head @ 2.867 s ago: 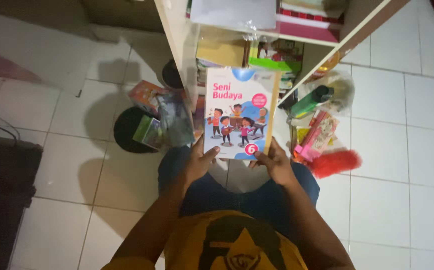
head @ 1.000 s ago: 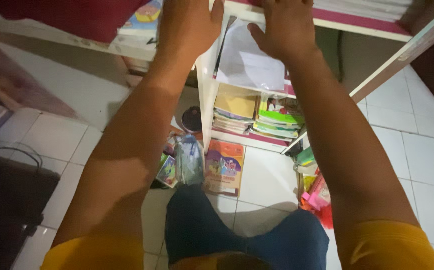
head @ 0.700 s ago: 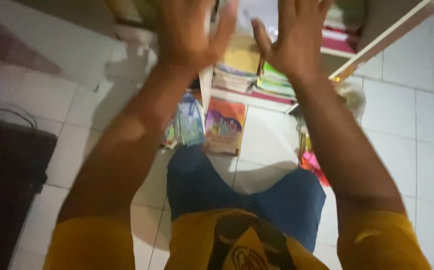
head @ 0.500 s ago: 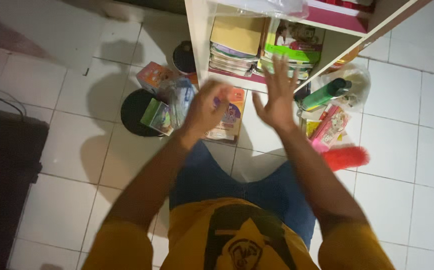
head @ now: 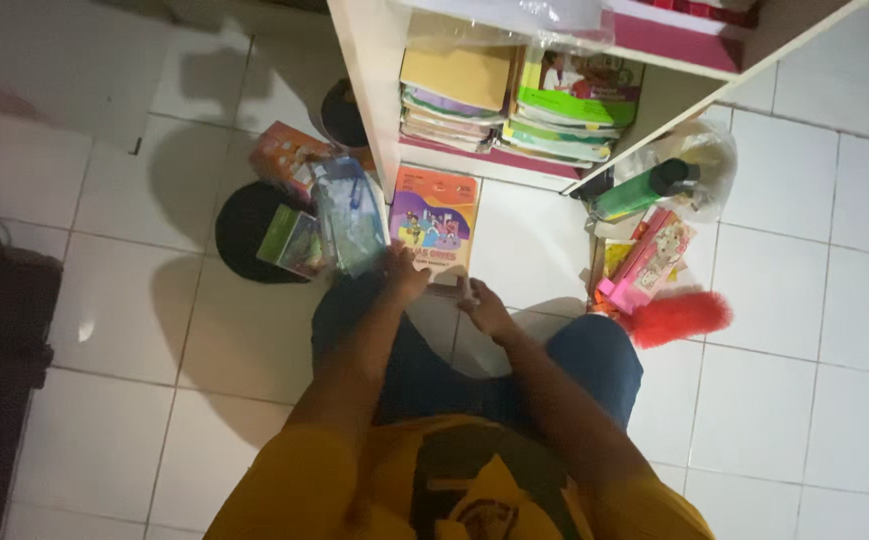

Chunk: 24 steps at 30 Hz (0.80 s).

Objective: The person sits on the floor and organizes various items, including books, plastic-wrapped papers, a small orange box, a pink pouch, and a black bucket, by picking them up and placing them onto a nearby white shelf.

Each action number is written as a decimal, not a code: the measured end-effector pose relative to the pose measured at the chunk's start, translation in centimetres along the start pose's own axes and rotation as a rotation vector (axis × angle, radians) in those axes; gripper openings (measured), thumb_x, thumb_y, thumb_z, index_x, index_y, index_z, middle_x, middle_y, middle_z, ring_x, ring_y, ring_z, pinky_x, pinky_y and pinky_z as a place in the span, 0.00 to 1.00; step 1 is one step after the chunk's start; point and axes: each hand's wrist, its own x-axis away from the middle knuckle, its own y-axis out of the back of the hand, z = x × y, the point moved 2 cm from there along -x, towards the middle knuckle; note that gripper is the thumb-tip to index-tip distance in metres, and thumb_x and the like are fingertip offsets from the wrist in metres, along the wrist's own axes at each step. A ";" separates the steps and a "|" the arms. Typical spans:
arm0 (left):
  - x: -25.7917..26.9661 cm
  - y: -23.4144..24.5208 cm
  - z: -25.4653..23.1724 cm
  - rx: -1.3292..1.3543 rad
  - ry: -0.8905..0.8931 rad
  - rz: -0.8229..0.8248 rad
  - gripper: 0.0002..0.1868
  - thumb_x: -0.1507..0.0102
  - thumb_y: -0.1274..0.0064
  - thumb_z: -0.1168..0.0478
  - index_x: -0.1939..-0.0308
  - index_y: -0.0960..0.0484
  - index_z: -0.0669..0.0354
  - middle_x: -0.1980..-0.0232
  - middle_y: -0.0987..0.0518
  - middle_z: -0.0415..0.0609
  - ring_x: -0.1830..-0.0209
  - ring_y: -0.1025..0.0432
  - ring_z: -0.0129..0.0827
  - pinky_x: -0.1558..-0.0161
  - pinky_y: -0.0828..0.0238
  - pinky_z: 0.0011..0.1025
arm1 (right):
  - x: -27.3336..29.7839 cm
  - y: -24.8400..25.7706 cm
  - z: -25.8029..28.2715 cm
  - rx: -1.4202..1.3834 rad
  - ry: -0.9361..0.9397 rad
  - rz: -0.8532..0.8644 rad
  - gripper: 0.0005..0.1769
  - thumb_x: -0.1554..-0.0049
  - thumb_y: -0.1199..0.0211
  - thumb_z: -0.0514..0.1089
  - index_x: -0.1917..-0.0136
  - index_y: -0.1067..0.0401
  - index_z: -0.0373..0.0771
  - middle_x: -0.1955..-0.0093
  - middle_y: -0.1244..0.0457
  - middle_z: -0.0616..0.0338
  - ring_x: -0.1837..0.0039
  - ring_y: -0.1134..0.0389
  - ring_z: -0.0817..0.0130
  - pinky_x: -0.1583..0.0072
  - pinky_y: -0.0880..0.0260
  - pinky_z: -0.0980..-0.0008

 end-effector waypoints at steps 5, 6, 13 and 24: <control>0.9 1.9 -1.4 0.034 0.140 -0.031 0.46 0.47 0.35 0.60 0.31 0.42 0.74 0.31 0.36 0.71 0.30 0.41 0.60 0.32 0.43 0.45 | -0.2 -0.9 0.1 -0.256 -0.071 0.114 0.45 0.42 0.37 0.47 0.19 0.53 0.33 0.21 0.47 0.39 0.22 0.43 0.47 0.28 0.39 0.52; 1.3 2.2 -1.9 0.039 0.178 -0.012 0.47 0.47 0.36 0.61 0.30 0.44 0.74 0.32 0.35 0.71 0.32 0.39 0.60 0.33 0.41 0.45 | -0.2 -0.9 -0.1 -0.274 -0.098 0.132 0.45 0.42 0.37 0.46 0.19 0.54 0.33 0.21 0.47 0.39 0.23 0.42 0.47 0.28 0.39 0.52; 2.3 2.7 -3.3 -0.056 0.259 -0.014 0.47 0.47 0.36 0.65 0.30 0.45 0.75 0.34 0.36 0.71 0.34 0.38 0.60 0.33 0.42 0.43 | -2.1 -1.3 -0.4 -0.420 -0.149 0.100 0.48 0.43 0.37 0.42 0.19 0.60 0.31 0.19 0.52 0.39 0.22 0.45 0.49 0.27 0.39 0.54; 1.0 -0.9 0.2 0.019 0.285 -0.008 0.53 0.49 0.35 0.63 0.27 0.51 0.72 0.29 0.41 0.71 0.29 0.44 0.62 0.31 0.49 0.48 | -3.9 0.1 -3.3 -0.246 0.169 0.101 0.32 0.38 0.45 0.42 0.23 0.44 0.30 0.22 0.45 0.41 0.24 0.40 0.51 0.29 0.34 0.53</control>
